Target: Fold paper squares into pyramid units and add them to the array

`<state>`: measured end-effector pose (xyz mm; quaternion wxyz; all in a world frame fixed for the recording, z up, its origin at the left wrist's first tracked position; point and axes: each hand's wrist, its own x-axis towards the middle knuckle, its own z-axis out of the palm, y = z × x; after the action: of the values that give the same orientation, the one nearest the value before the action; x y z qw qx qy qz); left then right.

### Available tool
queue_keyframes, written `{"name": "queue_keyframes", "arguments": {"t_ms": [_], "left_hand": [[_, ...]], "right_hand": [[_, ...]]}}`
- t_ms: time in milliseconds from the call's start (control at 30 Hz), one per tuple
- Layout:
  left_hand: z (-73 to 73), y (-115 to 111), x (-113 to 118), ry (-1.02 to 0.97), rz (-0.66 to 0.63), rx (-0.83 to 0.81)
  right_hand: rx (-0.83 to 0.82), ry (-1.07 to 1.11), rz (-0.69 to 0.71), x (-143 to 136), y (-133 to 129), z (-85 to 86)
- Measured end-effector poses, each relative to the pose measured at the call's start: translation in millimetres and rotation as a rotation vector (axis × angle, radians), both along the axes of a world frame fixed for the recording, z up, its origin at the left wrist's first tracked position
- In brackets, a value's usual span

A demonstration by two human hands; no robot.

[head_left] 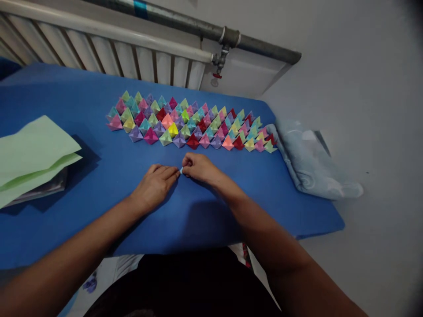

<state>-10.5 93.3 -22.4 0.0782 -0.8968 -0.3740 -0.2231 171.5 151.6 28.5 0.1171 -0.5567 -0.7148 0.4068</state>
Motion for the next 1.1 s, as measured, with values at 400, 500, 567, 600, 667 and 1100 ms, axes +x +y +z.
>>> {"name": "queue_keyframes", "arguments": {"t_ms": [400,500,567,600,667,1100], "left_hand": [[3.3,-4.9,9.3,0.018,0.01,0.028],[4.6,-5.9,9.1,0.03,0.016,0.028],[6.2,-6.2,9.2,0.037,0.013,0.04],[6.9,-6.3,9.4,0.034,0.01,0.046],[7.7,-6.6,9.9,0.021,0.009,0.047],[3.2,-10.4,14.7,0.083,0.082,0.086]], "right_hand": [[-0.202,-0.056,0.008,-6.8,5.6,12.5],[-0.148,-0.088,0.015,-7.7,6.8,12.2],[-0.125,-0.107,0.024,-8.3,8.0,11.0],[-0.134,-0.109,0.028,-8.7,8.6,10.4],[-0.165,-0.099,0.034,-9.4,9.7,9.3],[-0.048,-0.057,0.024,8.8,9.5,3.3]]}}
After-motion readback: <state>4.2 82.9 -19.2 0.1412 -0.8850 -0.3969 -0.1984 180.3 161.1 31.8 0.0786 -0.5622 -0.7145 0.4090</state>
